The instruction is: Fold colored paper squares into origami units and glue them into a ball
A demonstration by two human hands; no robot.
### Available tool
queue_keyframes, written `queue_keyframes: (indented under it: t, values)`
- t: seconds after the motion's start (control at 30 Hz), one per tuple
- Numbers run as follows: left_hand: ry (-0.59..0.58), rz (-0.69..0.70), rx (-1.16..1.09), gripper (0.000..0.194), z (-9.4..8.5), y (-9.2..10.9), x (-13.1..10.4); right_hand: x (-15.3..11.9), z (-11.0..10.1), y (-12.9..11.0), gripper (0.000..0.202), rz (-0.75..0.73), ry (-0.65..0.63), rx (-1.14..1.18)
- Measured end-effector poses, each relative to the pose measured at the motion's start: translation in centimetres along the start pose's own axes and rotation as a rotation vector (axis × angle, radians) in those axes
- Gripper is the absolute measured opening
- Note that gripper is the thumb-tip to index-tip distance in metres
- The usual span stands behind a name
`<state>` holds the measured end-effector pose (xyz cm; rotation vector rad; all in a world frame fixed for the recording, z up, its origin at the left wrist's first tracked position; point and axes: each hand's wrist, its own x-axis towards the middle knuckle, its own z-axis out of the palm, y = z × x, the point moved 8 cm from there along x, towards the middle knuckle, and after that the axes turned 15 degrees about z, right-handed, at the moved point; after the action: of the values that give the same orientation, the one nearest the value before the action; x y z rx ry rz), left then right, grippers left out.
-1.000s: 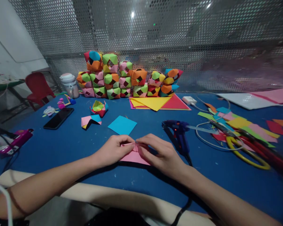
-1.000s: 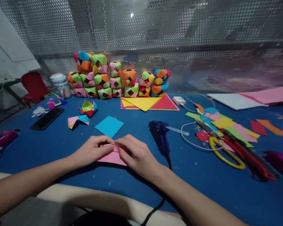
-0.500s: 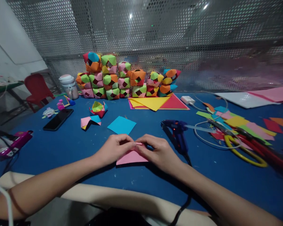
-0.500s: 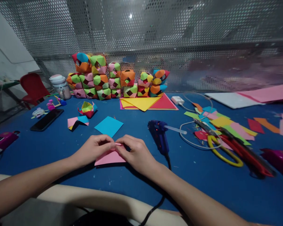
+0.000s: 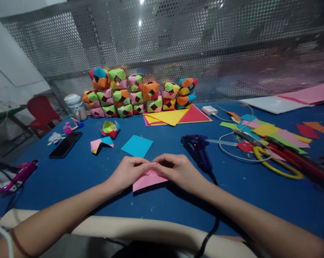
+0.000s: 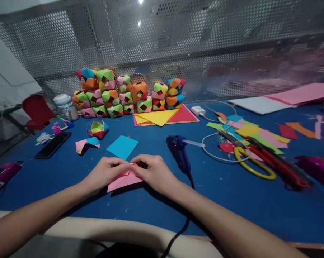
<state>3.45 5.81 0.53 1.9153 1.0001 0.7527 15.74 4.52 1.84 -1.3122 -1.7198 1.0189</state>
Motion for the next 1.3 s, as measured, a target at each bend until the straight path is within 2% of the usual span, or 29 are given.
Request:
queue_keyframes:
  t: [0.27, 0.53, 0.73, 0.87, 0.97, 1.07, 1.3]
  values:
    - [0.013, -0.053, -0.034, 0.034, -0.3, -0.8, 0.0, 0.5, -0.6, 0.8, 0.017, 0.117, -0.063, 0.045]
    - [-0.034, 0.004, 0.101, 0.032, -0.4, 0.0, 0.1, 0.5, -0.4, 0.6, 0.019, 0.134, -0.079, 0.036]
    - [-0.089, 0.118, 0.15, 0.029, 0.1, 1.1, -0.1, 0.1, 0.2, 0.1, 0.017, 0.08, -0.112, -0.022]
    - [-0.116, 0.118, 0.169, 0.029, 0.2, 1.2, -0.3, -0.3, -0.2, -0.1, 0.018, 0.024, -0.027, -0.047]
    - [-0.088, 0.127, 0.213, 0.03, -0.2, 1.1, -0.3, -0.4, -0.4, -0.3, 0.018, -0.006, 0.001, -0.036]
    - [-0.059, 0.151, 0.268, 0.027, -0.4, 1.1, -0.3, -0.3, -0.1, -0.3, 0.016, 0.001, -0.03, -0.071]
    - [-0.055, 0.243, 0.344, 0.02, 0.2, 1.5, -0.4, -0.8, 0.6, -1.2, 0.018, -0.192, 0.001, -0.179]
